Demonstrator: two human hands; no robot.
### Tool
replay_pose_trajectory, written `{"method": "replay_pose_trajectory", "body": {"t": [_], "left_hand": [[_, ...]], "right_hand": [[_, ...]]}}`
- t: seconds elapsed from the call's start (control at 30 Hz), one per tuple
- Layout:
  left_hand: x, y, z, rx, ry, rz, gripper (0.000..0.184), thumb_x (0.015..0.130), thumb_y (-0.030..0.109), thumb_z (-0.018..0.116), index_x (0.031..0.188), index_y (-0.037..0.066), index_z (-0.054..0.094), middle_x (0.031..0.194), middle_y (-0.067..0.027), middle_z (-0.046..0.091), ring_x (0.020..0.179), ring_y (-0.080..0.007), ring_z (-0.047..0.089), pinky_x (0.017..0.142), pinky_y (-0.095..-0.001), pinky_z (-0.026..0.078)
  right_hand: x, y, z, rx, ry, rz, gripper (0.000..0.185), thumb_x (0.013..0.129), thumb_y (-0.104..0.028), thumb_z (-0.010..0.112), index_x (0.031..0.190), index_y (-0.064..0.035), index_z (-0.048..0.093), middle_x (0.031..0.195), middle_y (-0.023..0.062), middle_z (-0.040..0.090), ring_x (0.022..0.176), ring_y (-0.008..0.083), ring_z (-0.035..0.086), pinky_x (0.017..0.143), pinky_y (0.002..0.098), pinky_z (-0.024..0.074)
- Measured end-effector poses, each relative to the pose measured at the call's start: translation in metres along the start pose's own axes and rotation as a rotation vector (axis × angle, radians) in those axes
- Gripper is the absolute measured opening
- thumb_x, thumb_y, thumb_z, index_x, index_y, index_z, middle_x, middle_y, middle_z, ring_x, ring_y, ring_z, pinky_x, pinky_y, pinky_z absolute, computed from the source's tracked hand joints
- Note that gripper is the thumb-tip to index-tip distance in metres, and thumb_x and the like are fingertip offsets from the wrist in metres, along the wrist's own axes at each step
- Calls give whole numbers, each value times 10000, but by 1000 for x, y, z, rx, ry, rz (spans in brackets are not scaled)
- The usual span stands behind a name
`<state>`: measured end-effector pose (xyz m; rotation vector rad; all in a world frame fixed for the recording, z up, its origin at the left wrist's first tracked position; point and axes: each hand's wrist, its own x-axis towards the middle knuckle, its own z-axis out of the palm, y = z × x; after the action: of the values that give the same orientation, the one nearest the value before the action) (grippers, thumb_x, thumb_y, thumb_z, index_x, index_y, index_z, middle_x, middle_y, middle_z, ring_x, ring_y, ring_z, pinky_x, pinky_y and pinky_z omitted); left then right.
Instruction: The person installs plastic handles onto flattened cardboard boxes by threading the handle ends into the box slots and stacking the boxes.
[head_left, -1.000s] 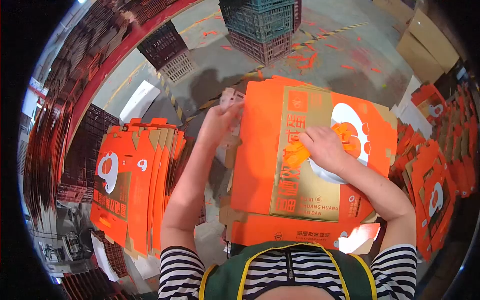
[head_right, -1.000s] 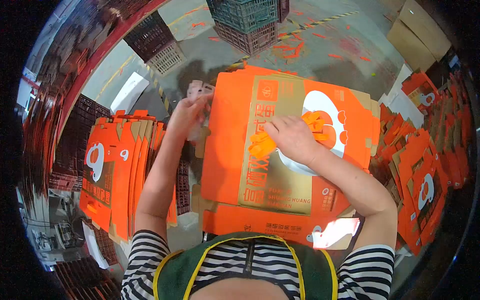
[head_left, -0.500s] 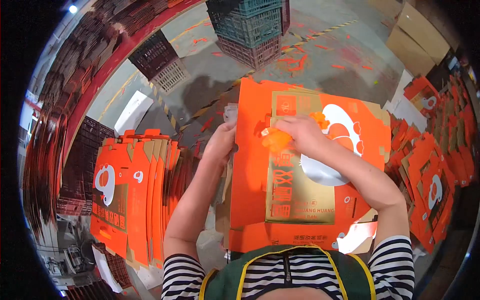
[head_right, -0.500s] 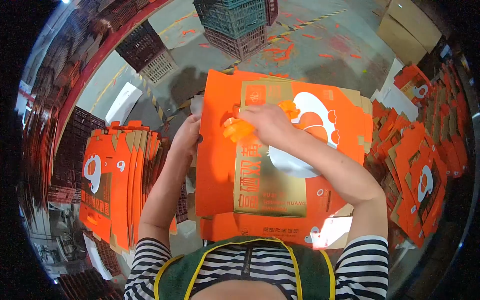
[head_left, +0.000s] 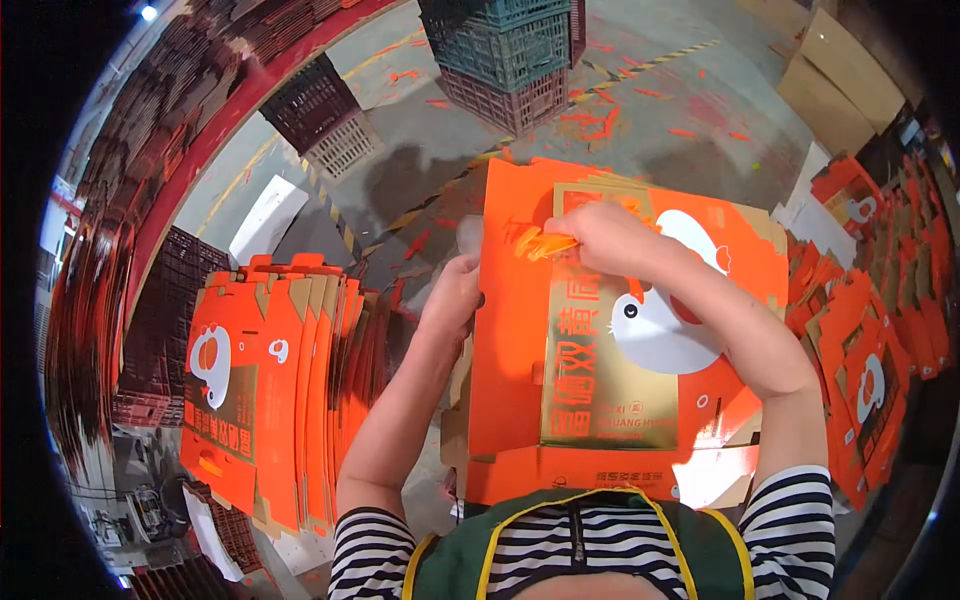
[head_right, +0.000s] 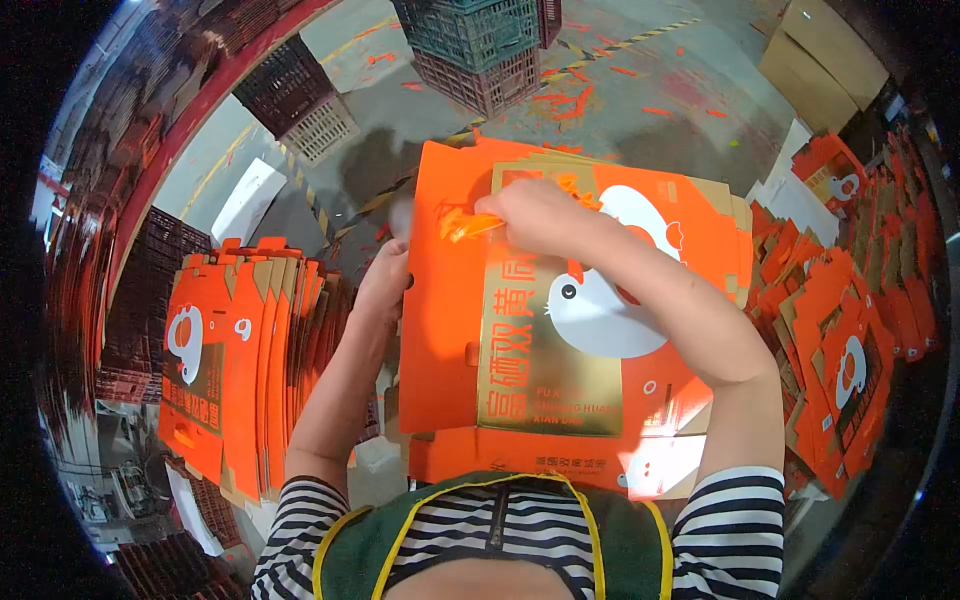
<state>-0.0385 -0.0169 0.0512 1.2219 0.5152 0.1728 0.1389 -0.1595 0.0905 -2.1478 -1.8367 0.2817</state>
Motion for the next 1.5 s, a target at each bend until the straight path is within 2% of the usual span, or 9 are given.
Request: {"method": "replay_pose_trajectory", "body": {"t": [0.2,0.73,0.77,0.83,0.93,1.0,1.13,1.33,1.5], "left_hand": [[-3,-9,0,13,-7,47,231,879,187,551,975,-5,637,799,-5,650,592,-43,575,500,-178,422],[-12,-6,10,-32,17,38,205,885,143,543,985,-15,626,864,-50,660,678,-92,628,568,-225,498],[-12,-7,14,-110,24,62,199,881,142,548,981,-11,627,866,-50,660,685,-94,628,576,-225,499],[-8,-9,6,248,89,92,180,869,125,560,972,-5,629,876,-57,661,710,-100,631,601,-238,505],[-17,-6,22,-40,114,143,158,843,35,553,977,2,630,970,-43,646,856,-112,601,734,-281,497],[13,-49,-10,-87,-86,188,179,834,12,554,999,5,625,996,-31,636,893,-107,578,771,-286,484],[-8,-23,1,98,-179,294,192,827,11,568,1010,12,624,994,-31,634,884,-93,575,757,-279,485],[-19,-28,4,256,-18,301,124,815,22,561,900,-13,645,890,4,639,773,-82,569,684,-265,477],[-29,-15,17,296,126,310,160,796,6,541,915,-25,642,871,-5,637,769,-83,565,671,-262,470]], "right_hand": [[12,14,-5,251,-57,17,128,799,-109,595,914,-52,602,716,134,601,673,306,568,603,400,417],[8,-23,-8,110,-35,-105,172,729,-34,570,895,-39,610,758,161,616,746,324,604,618,431,448],[10,-30,-9,-62,-44,-120,128,736,-60,567,852,-24,604,747,163,615,731,337,607,617,436,464],[8,-42,-4,-234,-35,-157,108,743,-86,564,809,-8,599,736,166,613,717,349,611,617,440,480],[0,-49,7,-316,129,-169,108,712,-80,542,789,-15,580,699,134,617,683,294,634,580,420,497],[-1,-52,11,-322,167,-170,105,715,-87,541,787,-16,572,694,127,618,683,278,638,581,410,499],[-5,-57,14,-393,212,-198,101,707,-93,548,778,-22,562,678,116,613,631,254,631,552,372,495],[-7,-54,20,-388,228,-153,104,689,-115,565,754,-35,551,668,99,593,629,250,624,560,371,493],[4,-48,18,-404,184,-188,91,695,-123,565,726,-55,616,682,117,630,660,263,645,551,384,500]]}}
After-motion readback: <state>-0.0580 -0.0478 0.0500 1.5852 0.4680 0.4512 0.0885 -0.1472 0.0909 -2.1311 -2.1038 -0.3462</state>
